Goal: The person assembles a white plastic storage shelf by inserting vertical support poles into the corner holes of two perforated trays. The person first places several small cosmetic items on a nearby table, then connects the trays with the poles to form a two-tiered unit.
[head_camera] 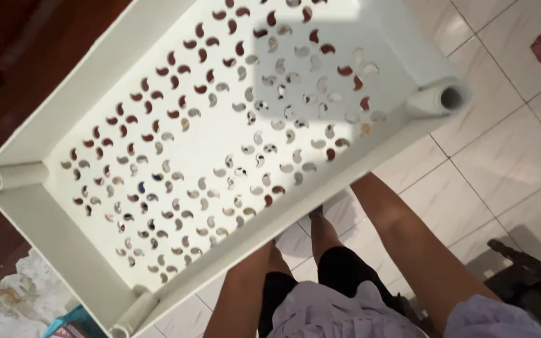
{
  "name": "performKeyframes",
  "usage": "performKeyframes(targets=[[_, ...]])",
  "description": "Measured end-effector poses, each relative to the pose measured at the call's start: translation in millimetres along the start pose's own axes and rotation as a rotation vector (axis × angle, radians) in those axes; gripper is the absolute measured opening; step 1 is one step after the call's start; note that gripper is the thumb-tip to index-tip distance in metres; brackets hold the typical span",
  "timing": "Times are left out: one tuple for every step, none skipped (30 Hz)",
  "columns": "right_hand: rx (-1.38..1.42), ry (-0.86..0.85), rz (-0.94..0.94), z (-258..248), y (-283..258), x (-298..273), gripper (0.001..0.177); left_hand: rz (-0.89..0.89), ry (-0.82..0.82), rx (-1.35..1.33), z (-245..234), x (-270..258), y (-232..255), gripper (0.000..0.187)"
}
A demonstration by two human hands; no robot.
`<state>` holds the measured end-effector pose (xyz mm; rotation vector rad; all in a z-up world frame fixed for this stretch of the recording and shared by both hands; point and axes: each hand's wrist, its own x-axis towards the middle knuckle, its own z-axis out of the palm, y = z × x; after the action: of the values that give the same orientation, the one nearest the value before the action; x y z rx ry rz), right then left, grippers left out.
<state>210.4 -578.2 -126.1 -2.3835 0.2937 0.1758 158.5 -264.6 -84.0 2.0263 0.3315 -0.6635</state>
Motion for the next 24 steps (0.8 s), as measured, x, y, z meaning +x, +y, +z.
performKeyframes(targets=[[0.005,0.003,0.003,1,2,0,0.031,-0.010,0.007,-0.010,-3,-5,-3,0.047],[0.009,0.006,0.006,3,4,-3,0.031,-0.017,0.007,-0.016,-5,-11,-6,0.048],[0.014,0.008,0.009,5,5,-5,0.031,-0.028,0.011,-0.029,-7,-14,-8,0.048],[0.014,0.009,0.014,9,6,-11,0.031,-0.040,0.009,-0.037,-8,-18,-10,0.049],[0.016,0.006,0.019,11,7,-16,0.031,-0.047,0.011,-0.044,-8,-22,-11,0.049],[0.019,0.006,0.023,13,8,-20,0.031,-0.055,0.012,-0.054,-7,-25,-13,0.049],[0.019,0.006,0.024,14,9,-22,0.031,-0.059,0.012,-0.058,-6,-28,-13,0.050],[0.022,0.007,0.025,16,9,-25,0.032,-0.064,0.013,-0.066,-5,-30,-14,0.050],[0.021,0.008,0.023,17,10,-26,0.032,-0.071,0.013,-0.071,-5,-31,-14,0.051],[0.024,0.009,0.023,18,9,-25,0.032,-0.075,0.013,-0.075,-6,-31,-15,0.051],[0.029,0.008,0.021,20,8,-23,0.032,-0.077,0.014,-0.078,-8,-30,-15,0.052],[0.034,0.010,0.021,22,5,-22,0.032,-0.078,0.013,-0.080,-10,-29,-16,0.052],[0.039,0.012,0.016,24,3,-21,0.033,-0.078,0.013,-0.079,-12,-26,-16,0.053],[0.041,0.009,0.018,26,2,-22,0.033,-0.084,0.010,-0.081,-14,-27,-18,0.053],[0.047,0.005,0.018,28,-1,-22,0.033,-0.088,0.010,-0.079,-16,-27,-19,0.054],[0.048,0.006,0.016,29,-3,-22,0.033,-0.092,0.007,-0.083,-15,-26,-20,0.054],[0.050,0.001,0.015,30,-6,-23,0.034,-0.097,0.006,-0.085,-16,-26,-20,0.055],[0.058,0.002,0.013,29,-7,-20,0.034,-0.096,0.003,-0.091,-14,-22,-19,0.056],[0.067,0.002,0.010,28,-10,-20,0.034,-0.093,0.000,-0.095,-13,-17,-16,0.056],[0.074,-0.001,0.007,27,-11,-21,0.034,-0.091,-0.004,-0.105,-9,-14,-12,0.057],[0.083,-0.002,0.006,26,-14,-23,0.035,-0.091,-0.008,-0.115,-6,-11,-8,0.057],[0.096,-0.001,0.002,24,-17,-25,0.035,-0.090,-0.011,-0.125,-2,-8,-4,0.058],[0.110,-0.003,-0.002,22,-20,-26,0.035,-0.091,-0.012,-0.137,1,-5,1,0.059],[0.134,-0.007,0.015,22,-24,-35,0.036,-0.092,-0.018,-0.147,2,-3,3,0.059]])
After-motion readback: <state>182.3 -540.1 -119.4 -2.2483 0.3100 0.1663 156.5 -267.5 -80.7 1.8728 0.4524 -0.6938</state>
